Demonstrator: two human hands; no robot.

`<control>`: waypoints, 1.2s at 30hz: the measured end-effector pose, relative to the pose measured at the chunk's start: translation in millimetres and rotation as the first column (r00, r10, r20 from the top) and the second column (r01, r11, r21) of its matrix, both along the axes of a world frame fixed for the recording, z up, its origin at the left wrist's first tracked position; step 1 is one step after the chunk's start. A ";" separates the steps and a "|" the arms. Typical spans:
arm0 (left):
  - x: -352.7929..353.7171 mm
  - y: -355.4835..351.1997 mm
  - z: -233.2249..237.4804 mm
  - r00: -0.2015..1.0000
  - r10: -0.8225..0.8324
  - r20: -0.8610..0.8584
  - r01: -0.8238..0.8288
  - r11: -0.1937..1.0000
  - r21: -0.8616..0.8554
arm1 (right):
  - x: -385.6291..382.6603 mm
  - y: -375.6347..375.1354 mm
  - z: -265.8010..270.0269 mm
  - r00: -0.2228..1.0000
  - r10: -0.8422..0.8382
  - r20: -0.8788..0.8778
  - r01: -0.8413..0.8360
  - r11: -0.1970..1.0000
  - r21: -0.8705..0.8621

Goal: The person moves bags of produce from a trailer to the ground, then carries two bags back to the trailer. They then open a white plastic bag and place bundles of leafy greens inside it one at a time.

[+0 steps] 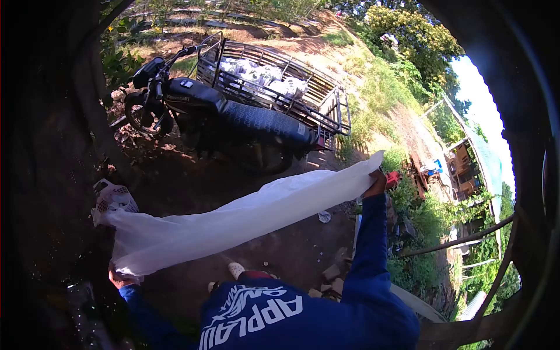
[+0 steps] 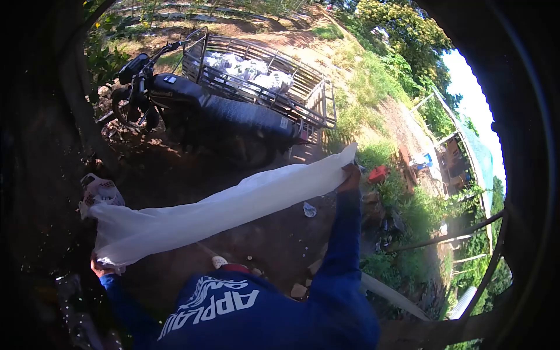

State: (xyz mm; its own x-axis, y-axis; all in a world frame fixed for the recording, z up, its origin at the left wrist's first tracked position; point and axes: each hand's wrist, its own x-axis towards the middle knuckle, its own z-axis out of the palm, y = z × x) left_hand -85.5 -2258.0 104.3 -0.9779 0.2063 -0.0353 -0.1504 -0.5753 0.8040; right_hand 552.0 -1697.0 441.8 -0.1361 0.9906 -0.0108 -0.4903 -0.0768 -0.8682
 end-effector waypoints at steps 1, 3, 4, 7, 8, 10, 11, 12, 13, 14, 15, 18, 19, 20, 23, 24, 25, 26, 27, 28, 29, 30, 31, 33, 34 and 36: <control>-0.9 5.6 16.5 0.934 -0.110 0.340 0.061 0.986 0.154 | -5.8 -3.4 2.6 0.999 -0.015 -0.028 0.014 0.999 -0.037; -5.8 14.4 37.6 0.934 0.007 0.358 -0.030 0.998 0.057 | -5.3 -2.8 0.4 0.998 -0.017 -0.066 0.015 0.999 -0.036; -8.6 15.5 39.3 0.957 0.078 0.278 -0.081 0.997 0.001 | -3.1 -1.3 0.2 0.996 -0.004 -0.084 0.001 0.999 -0.034; -16.9 11.9 50.2 0.961 0.083 0.263 -0.053 0.991 -0.121 | 10.0 5.4 -8.9 0.993 -0.042 -0.109 0.040 0.999 -0.027; -19.9 10.5 51.3 0.973 0.026 0.231 0.024 0.977 -0.211 | 12.0 3.5 -8.9 0.991 -0.053 -0.122 0.050 0.998 -0.027; -13.2 17.0 61.9 0.981 -0.079 0.175 0.132 0.939 -0.316 | 14.5 -2.7 -7.2 0.980 -0.126 -0.153 0.114 0.990 -0.088; -5.9 21.6 67.8 0.983 -0.089 0.161 0.137 0.937 -0.320 | 17.3 -2.7 -9.0 0.976 -0.137 -0.167 0.123 0.988 -0.091; 2.0 25.0 74.1 0.969 -0.140 0.204 0.207 0.909 -0.362 | 22.2 -1.8 -10.4 0.985 -0.091 -0.150 0.076 0.992 -0.100; 9.5 27.3 79.5 0.950 -0.186 0.250 0.276 0.873 -0.401 | 27.2 -1.7 -12.7 0.990 -0.044 -0.133 0.030 0.993 -0.110; 15.5 28.0 81.8 0.927 -0.226 0.298 0.343 0.832 -0.436 | 32.5 -0.2 -16.6 0.988 -0.053 -0.145 0.037 0.993 -0.112; 20.1 26.6 80.4 0.900 -0.259 0.350 0.407 0.787 -0.464 | 36.9 1.9 -20.6 0.992 -0.063 -0.108 0.052 0.993 -0.107; 24.4 13.9 65.8 0.869 -0.383 0.313 0.485 0.533 -0.693 | 39.6 -8.6 -16.6 0.995 -0.095 -0.014 0.094 0.994 -0.060; 19.5 6.6 56.5 0.859 -0.480 0.177 0.382 0.371 -0.847 | 38.4 -13.0 -14.0 0.992 -0.117 0.046 0.118 0.993 -0.017; 24.5 3.7 59.2 0.915 -0.369 0.167 0.348 0.509 -0.787 | 44.5 -8.5 -20.1 0.995 -0.094 0.029 0.092 0.993 0.072; 57.6 20.0 122.7 0.915 -0.012 0.403 0.205 0.875 -0.439 | 57.4 -4.9 -26.8 0.985 -0.129 -0.113 0.135 0.990 0.046; 45.9 12.6 109.8 0.959 0.056 0.278 0.081 0.886 -0.457 | 50.0 -12.4 -20.7 0.983 -0.151 -0.101 0.153 0.988 0.014; 39.3 4.1 96.3 0.959 0.059 0.277 0.078 0.886 -0.457 | 49.3 -12.7 -24.0 0.984 -0.149 -0.102 0.151 0.988 0.014; 47.9 10.1 109.2 0.948 0.169 0.269 -0.002 0.849 -0.528 | 47.8 -10.3 -28.2 0.976 -0.183 -0.117 0.181 0.983 -0.032; 53.2 14.5 120.0 0.928 0.276 0.251 -0.076 0.799 -0.596 | 43.7 -10.7 -28.2 0.967 -0.219 -0.131 0.211 0.974 -0.079; 47.4 9.5 116.5 0.929 0.276 0.247 -0.079 0.799 -0.596 | 40.1 -12.8 -27.1 0.966 -0.219 -0.135 0.210 0.975 -0.080; 39.0 0.7 109.5 0.936 0.270 0.224 -0.087 0.798 -0.597 | 31.0 -19.5 -19.4 0.965 -0.240 -0.101 0.237 0.971 -0.046; 31.9 -7.3 101.9 0.943 0.264 0.201 -0.095 0.796 -0.598 | 26.1 -23.3 -16.1 0.963 -0.262 -0.067 0.262 0.965 -0.013; 27.1 -12.4 93.0 0.944 0.264 0.197 -0.098 0.796 -0.598 | 31.6 -15.1 -24.2 0.962 -0.262 -0.071 0.262 0.965 -0.014; 19.1 -22.1 71.1 0.831 -0.261 -0.490 -0.381 0.375 -0.845 | 52.1 12.1 -43.9 0.940 -0.277 -0.198 0.290 0.956 0.040; 12.0 -30.2 62.5 0.932 -0.242 -0.270 -0.078 0.593 -0.801 | 57.2 13.8 -42.3 0.925 -0.229 -0.305 0.241 0.971 0.003; 10.2 -34.4 77.5 0.935 -0.192 -0.299 -0.121 0.618 -0.776 | 63.3 18.3 -50.9 0.924 -0.284 -0.255 0.301 0.953 0.026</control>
